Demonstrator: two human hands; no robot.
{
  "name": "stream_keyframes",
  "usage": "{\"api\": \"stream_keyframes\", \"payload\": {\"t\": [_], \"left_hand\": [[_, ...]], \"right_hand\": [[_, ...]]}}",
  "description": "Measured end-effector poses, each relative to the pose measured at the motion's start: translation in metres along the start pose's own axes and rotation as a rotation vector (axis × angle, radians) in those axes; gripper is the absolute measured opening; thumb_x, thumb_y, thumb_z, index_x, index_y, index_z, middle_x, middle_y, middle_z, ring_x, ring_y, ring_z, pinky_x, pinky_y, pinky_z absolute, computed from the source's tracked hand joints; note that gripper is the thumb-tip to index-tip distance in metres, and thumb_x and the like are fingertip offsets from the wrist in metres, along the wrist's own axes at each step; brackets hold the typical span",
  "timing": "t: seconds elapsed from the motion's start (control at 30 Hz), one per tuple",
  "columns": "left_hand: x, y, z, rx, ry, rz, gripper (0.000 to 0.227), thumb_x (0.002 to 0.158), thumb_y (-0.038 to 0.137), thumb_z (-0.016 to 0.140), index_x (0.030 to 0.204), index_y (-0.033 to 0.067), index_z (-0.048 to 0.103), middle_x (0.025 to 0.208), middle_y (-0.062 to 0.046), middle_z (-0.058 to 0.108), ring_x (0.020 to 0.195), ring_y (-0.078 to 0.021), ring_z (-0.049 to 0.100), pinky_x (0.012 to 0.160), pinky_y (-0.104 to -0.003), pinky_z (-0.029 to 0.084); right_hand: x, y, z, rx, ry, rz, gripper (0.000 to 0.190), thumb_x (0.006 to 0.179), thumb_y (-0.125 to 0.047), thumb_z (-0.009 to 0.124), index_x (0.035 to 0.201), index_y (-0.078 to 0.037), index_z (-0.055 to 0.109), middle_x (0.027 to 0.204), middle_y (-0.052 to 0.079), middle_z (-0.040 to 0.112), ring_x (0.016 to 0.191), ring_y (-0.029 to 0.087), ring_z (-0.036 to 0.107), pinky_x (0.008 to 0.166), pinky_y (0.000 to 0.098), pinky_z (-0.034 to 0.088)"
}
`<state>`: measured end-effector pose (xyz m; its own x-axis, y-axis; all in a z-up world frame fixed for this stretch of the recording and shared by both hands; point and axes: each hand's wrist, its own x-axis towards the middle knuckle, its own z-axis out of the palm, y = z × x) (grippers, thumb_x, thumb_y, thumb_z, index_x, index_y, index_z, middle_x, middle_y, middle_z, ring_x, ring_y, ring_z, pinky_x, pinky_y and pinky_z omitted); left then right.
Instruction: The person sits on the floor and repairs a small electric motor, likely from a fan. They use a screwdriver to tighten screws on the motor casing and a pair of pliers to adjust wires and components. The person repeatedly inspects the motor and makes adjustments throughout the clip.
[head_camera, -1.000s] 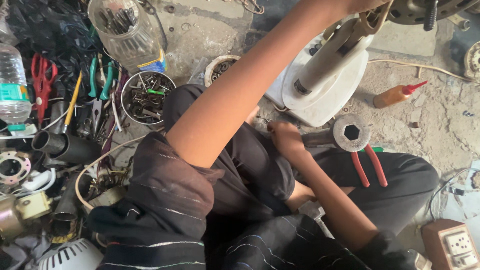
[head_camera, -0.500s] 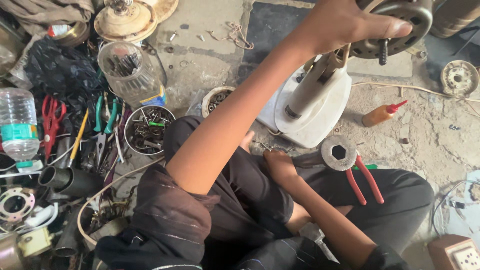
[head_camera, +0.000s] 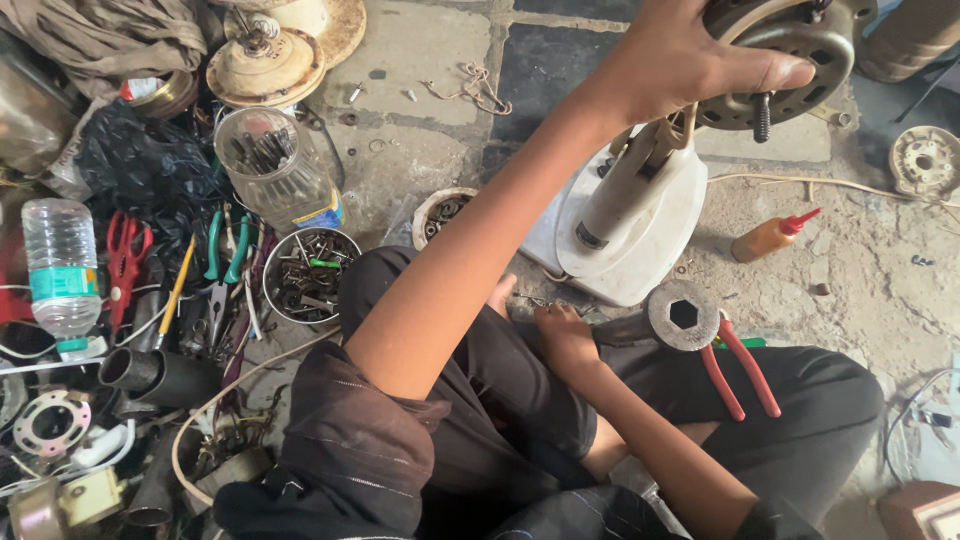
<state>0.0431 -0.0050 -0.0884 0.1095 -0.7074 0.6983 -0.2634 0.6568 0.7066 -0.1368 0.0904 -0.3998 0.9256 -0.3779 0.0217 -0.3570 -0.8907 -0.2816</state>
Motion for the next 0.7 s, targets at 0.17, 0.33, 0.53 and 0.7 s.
{"api": "stream_keyframes", "payload": {"t": [0.17, 0.33, 0.53, 0.7], "left_hand": [[0.005, 0.001, -0.001, 0.137, -0.004, -0.083, 0.054, 0.072, 0.035, 0.096, 0.113, 0.0077, 0.072, 0.106, -0.006, 0.080, 0.096, -0.0165, 0.081, 0.088, -0.030, 0.065], [0.005, 0.009, -0.012, 0.132, -0.067, 0.095, 0.073, 0.085, 0.027, 0.102, 0.141, 0.0140, 0.058, 0.141, -0.008, 0.052, 0.131, -0.0218, 0.067, 0.113, -0.037, 0.055], [0.013, 0.029, -0.020, 0.047, -0.193, -0.054, 0.075, 0.085, 0.022, 0.097, 0.147, 0.0174, 0.055, 0.144, -0.005, 0.048, 0.138, -0.0236, 0.064, 0.121, -0.039, 0.051], [0.016, 0.028, -0.014, 0.037, -0.192, -0.061, 0.072, 0.085, 0.019, 0.095, 0.144, 0.0150, 0.054, 0.142, -0.003, 0.049, 0.136, -0.0205, 0.059, 0.123, -0.039, 0.050]], "right_hand": [[-0.020, -0.029, -0.072, 0.064, 0.061, -0.021, 0.012, 0.083, -0.006, 0.067, 0.094, -0.004, 0.063, 0.100, 0.019, 0.065, 0.099, 0.038, 0.063, 0.083, 0.0476, 0.054], [-0.116, -0.051, -0.214, 0.426, 0.368, -0.349, 0.026, 0.079, -0.007, 0.076, 0.104, -0.003, 0.070, 0.104, 0.013, 0.070, 0.091, 0.031, 0.069, 0.080, 0.0377, 0.056], [-0.119, 0.083, -0.274, 0.656, 0.631, 0.552, 0.017, 0.086, -0.005, 0.075, 0.102, 0.000, 0.077, 0.089, 0.007, 0.077, 0.080, 0.013, 0.069, 0.074, 0.0279, 0.055], [0.014, 0.221, -0.155, 0.958, 0.330, 0.515, 0.018, 0.085, -0.006, 0.074, 0.098, 0.006, 0.078, 0.083, 0.011, 0.077, 0.069, 0.015, 0.072, 0.065, 0.0294, 0.061]]}}
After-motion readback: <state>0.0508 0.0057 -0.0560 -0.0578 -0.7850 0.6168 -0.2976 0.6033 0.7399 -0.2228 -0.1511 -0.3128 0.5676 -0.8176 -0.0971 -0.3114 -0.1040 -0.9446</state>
